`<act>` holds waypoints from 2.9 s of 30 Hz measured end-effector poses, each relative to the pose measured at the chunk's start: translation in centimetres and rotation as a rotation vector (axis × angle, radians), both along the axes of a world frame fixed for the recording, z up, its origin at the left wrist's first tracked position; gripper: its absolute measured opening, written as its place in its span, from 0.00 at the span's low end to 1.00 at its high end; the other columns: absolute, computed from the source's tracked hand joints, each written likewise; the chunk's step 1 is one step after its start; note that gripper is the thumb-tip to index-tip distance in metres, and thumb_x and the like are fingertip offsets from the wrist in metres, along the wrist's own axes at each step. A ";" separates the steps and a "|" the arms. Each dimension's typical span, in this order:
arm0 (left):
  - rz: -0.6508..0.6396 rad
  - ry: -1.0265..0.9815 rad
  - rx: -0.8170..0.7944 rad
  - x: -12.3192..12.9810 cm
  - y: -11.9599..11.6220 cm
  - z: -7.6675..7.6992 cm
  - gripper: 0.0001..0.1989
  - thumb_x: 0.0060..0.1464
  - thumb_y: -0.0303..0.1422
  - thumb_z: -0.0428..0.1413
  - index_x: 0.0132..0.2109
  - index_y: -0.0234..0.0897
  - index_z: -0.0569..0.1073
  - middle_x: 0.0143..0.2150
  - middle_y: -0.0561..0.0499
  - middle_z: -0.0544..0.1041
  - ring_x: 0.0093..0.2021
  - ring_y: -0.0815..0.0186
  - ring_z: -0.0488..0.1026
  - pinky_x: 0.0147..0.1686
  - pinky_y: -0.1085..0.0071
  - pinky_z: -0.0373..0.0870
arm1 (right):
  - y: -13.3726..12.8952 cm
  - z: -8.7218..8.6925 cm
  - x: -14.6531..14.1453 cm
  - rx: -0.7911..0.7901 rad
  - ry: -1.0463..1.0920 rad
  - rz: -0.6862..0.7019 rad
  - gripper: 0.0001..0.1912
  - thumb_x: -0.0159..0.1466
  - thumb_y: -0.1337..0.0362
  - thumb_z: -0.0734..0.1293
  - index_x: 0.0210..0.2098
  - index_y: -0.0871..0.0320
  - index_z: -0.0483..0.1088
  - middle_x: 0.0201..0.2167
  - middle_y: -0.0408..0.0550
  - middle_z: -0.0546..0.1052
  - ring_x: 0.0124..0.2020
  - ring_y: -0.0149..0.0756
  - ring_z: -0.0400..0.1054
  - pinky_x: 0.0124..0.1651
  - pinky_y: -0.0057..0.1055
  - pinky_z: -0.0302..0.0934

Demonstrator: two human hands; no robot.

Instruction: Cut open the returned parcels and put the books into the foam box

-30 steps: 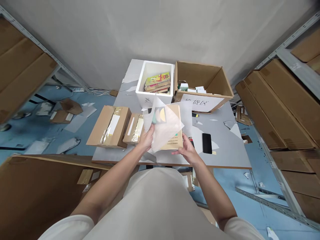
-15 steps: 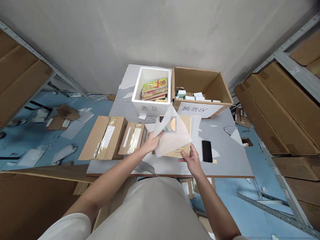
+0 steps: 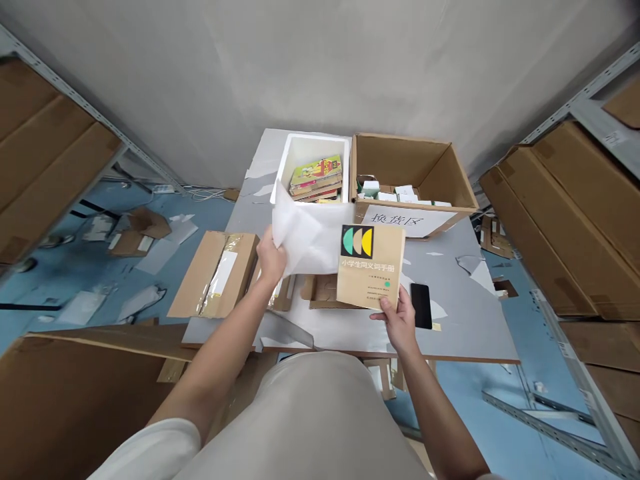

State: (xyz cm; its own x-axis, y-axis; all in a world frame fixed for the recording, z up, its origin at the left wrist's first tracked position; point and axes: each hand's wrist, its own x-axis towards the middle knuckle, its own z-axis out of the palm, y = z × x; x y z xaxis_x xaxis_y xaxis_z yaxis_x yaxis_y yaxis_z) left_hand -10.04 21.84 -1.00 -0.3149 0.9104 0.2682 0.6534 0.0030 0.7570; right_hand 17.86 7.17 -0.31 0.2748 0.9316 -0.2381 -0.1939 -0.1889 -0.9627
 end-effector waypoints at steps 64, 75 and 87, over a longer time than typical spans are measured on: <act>-0.301 -1.285 -0.547 1.4 -17.6 0.7 0.22 0.42 0.47 0.65 0.37 0.36 0.70 0.30 0.52 0.79 0.33 0.63 0.80 0.41 0.64 0.76 | 8.6 7.1 -0.1 0.098 -0.168 0.373 0.24 0.53 0.44 0.71 0.38 0.58 0.77 0.26 0.44 0.78 0.24 0.29 0.71 0.22 0.25 0.69; -0.294 -1.302 -0.562 1.5 -17.8 1.2 0.22 0.43 0.46 0.65 0.40 0.37 0.70 0.29 0.54 0.78 0.32 0.65 0.79 0.40 0.66 0.76 | 8.1 6.5 -0.1 0.121 -0.144 0.278 0.26 0.52 0.44 0.72 0.39 0.58 0.76 0.25 0.43 0.77 0.21 0.28 0.69 0.20 0.25 0.65; -0.266 -1.504 -0.557 1.2 -17.7 1.3 0.20 0.48 0.36 0.64 0.47 0.38 0.70 0.29 0.54 0.78 0.27 0.69 0.76 0.32 0.70 0.75 | 6.4 7.2 0.0 0.226 -0.156 0.378 0.27 0.59 0.41 0.64 0.48 0.53 0.74 0.37 0.48 0.79 0.37 0.42 0.75 0.37 0.39 0.71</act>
